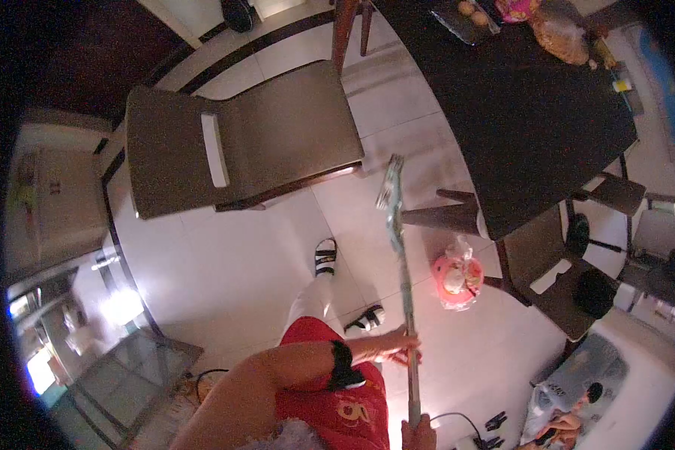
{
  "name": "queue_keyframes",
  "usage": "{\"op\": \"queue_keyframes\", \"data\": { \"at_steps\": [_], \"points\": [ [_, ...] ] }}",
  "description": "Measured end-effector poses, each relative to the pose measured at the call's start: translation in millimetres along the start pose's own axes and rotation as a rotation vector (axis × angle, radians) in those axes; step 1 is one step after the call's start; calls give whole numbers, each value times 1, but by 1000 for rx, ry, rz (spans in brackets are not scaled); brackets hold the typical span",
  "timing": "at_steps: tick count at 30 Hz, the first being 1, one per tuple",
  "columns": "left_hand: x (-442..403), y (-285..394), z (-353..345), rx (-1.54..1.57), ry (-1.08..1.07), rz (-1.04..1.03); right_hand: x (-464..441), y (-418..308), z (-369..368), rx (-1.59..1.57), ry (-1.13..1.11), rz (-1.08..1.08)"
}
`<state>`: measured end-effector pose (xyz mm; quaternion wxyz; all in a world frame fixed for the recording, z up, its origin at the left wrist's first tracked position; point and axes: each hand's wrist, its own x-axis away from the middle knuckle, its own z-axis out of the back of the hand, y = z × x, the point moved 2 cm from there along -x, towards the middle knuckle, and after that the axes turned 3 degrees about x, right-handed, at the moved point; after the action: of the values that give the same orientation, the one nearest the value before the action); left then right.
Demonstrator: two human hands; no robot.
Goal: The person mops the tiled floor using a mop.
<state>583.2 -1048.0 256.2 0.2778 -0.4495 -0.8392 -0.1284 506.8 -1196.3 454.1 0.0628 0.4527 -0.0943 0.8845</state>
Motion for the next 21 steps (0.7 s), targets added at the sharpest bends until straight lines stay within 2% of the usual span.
{"op": "queue_keyframes", "data": {
  "at_steps": [1, 2, 3, 4, 5, 6, 7, 8, 9, 10, 11, 12, 14, 15, 16, 18, 21],
  "points": [
    [-10, 29, 12, -5, -69, -28, -23, -18, 2, -81, -19, -16],
    [-8, 71, 11, -52, 50, -102, -59, -43, 7, -44, -45, -81],
    [-18, 102, 22, -110, 106, -133, -102, -12, -25, -277, -101, 154],
    [-27, 137, 30, -63, 149, -270, -128, -65, 4, -534, -225, 21],
    [-30, 172, 34, -59, 234, -326, -159, -93, 17, -550, -282, -33],
    [-52, 199, 54, -15, 238, -466, -182, -125, 33, -932, -440, -123],
    [-56, 236, 64, -178, 366, -464, -208, -143, 42, -1007, -468, -56],
    [-61, 268, 69, -223, 380, -494, -233, -158, 51, -1109, -578, -8],
    [-75, 290, 85, -190, 428, -612, -255, -173, 57, -1207, -596, 85],
    [-79, 323, 93, -306, 414, -568, -280, -185, 63, -1206, -638, 159],
    [-79, 345, 102, -313, 432, -625, -302, -198, 67, -1302, -674, 222],
    [-76, 367, 109, -294, 452, -584, -320, -214, 71, -1348, -753, 229],
    [-67, 398, 110, -401, 623, -556, -343, -235, 79, -1504, -838, 142],
    [-97, 406, 149, -581, 504, -565, -346, -238, 83, -1582, -881, 98],
    [-118, 417, 170, -1003, 448, -736, -343, -236, 89, -1581, -860, 84],
    [-127, 422, 171, -1326, 377, -806, -339, -232, 99, -1556, -823, 55],
    [-108, 423, 139, -1011, 490, -506, -334, -232, 93, -1496, -687, 70]
  ]
}}
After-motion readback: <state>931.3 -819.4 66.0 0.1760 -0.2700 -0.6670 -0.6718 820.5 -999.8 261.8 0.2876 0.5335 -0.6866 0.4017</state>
